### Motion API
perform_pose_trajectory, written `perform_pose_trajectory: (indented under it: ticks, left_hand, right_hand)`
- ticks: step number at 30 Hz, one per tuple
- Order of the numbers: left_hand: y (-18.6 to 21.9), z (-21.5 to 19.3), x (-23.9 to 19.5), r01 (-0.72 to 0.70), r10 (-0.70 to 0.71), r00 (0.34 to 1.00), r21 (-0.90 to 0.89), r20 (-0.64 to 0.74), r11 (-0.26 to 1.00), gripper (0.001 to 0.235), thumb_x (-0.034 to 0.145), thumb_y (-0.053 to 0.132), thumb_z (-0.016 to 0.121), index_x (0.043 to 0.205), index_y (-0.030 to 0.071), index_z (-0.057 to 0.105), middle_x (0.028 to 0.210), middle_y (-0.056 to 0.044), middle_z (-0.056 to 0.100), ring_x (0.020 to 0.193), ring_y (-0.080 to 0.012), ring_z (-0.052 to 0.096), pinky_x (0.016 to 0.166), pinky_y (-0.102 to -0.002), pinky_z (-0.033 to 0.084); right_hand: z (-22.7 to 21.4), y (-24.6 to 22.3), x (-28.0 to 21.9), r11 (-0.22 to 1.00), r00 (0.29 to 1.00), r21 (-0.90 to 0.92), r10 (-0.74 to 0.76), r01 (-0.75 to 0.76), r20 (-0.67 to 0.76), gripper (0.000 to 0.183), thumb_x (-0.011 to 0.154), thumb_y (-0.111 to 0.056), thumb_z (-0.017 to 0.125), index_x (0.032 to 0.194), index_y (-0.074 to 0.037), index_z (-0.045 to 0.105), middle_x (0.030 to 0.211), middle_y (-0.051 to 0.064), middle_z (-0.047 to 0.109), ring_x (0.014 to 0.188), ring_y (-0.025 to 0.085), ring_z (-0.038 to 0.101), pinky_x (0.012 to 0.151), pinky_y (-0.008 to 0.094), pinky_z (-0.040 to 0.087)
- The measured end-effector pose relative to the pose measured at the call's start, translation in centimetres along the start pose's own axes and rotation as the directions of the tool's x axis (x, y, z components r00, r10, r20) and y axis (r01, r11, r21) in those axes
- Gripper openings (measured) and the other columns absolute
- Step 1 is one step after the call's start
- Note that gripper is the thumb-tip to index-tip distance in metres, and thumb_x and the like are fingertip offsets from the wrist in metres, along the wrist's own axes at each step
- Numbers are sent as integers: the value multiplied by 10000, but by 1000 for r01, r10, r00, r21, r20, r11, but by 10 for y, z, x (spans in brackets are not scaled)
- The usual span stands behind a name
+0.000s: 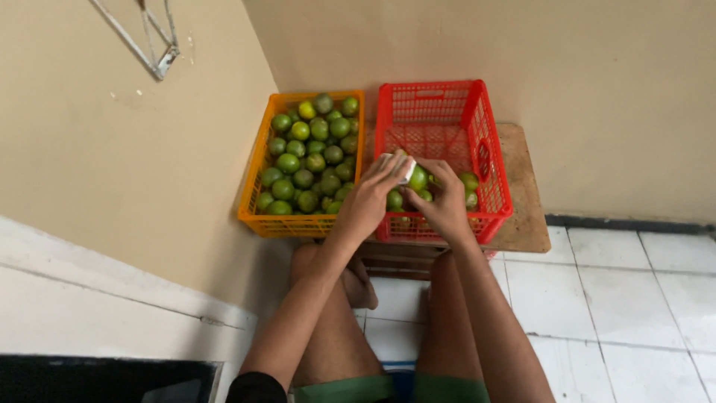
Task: The person sits on a low stool and wipes green citrus fruits one at a time with a white cloth. They pick each fruit from a yellow crate, wipe it, and place it into a red crate. The process repeats continuously.
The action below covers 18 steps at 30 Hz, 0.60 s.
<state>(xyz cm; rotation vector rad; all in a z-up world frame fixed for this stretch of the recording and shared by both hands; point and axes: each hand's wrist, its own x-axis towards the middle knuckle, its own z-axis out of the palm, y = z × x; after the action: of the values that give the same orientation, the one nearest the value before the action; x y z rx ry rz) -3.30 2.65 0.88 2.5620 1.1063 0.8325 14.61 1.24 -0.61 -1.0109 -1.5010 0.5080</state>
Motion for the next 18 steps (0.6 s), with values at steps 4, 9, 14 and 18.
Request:
perform_pose_trajectory:
  ticks: [4, 9, 14, 18]
  left_hand:
    - [1, 19, 0, -158, 175, 973, 120, -151, 980, 690, 1011, -126, 422, 1553, 299, 456, 1579, -88, 487, 1441, -428, 437, 1102, -457, 527]
    - [13, 2, 0, -32, 39, 997, 97, -72, 995, 744, 980, -185, 379, 1592, 238, 399, 1644, -67, 381, 1476, -431, 373, 922, -381, 620]
    - [20, -4, -2, -128, 145, 985, 167, -94, 978, 713, 994, -155, 428, 1585, 244, 407, 1616, -88, 431, 1481, -455, 366, 945, -445, 607]
    - [29, -9, 5, -178, 222, 964, 265, -147, 948, 450, 994, -35, 563, 1353, 207, 686, 1400, -117, 642, 1349, -430, 528, 977, -427, 588]
  right_hand:
    - [1, 11, -5, 998, 1000, 57, 13, -12, -10, 638, 693, 112, 799, 1302, 3, 645, 1195, 194, 642, 1141, 376, 643, 918, 530, 585]
    - [7, 14, -8, 994, 996, 109, 29, -20, -79, 608, 687, 65, 882, 1239, 9, 633, 1085, 174, 682, 1072, 321, 657, 944, 540, 571]
    - [0, 15, -8, 997, 998, 79, 19, -14, -56, 564, 736, 33, 864, 1260, -2, 659, 1108, 180, 668, 1076, 320, 650, 929, 538, 575]
    - [0, 21, -10, 996, 998, 76, 41, -36, -57, 547, 745, 69, 810, 1272, 10, 674, 1125, 189, 593, 1084, 336, 617, 938, 530, 569]
